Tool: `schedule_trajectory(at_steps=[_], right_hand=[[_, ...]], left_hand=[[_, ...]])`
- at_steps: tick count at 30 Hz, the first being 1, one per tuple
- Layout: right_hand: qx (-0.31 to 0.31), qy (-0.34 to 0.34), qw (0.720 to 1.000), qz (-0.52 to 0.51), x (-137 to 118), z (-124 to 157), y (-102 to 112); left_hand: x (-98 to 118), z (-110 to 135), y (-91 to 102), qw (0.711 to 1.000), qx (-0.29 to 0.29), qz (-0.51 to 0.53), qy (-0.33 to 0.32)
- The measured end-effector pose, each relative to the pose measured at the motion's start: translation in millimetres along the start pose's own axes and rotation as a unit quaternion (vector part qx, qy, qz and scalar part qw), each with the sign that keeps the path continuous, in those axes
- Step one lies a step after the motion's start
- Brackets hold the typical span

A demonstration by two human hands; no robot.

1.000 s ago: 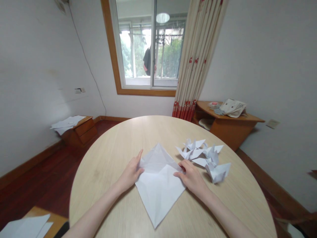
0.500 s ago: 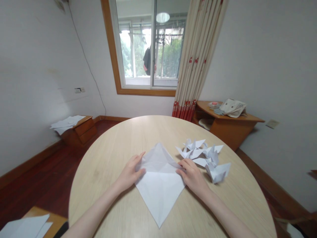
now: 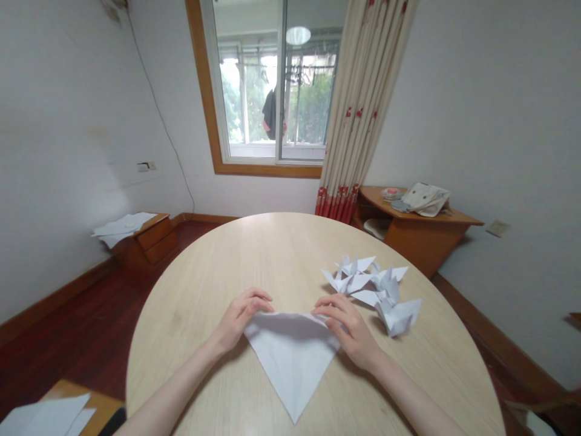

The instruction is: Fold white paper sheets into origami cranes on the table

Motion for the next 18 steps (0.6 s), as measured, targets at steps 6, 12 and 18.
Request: schedule_trajectory(at_steps=[6, 12, 18], right_hand=[[0.008, -0.024, 0.999, -0.046, 0.2, 0.8, -2.3], [-0.047, -0.054, 0.995, -0.07, -2.6, 1.7, -16.5], [-0.126, -0.057, 0.99, -0.03, -6.6, 4.7, -29.6]], left_hand=[[-1.4, 1.1, -5.6, 0.999, -0.03, -0.005, 0.01], [-0.1, 4.2, -16.9, 0.995, -0.096, 0.0, 0.023], [0.0, 6.3, -24.7, 0.985, -0.154, -0.065, 0.031]])
Point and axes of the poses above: each hand's wrist, its own z-axis away from the middle knuckle, its own y-axis out of the back of the hand, x = y × z, the point moved 5 cm from there along -z, towards the middle knuckle, and after that the axes turned 1 degree about x, right-handed, at the moved point
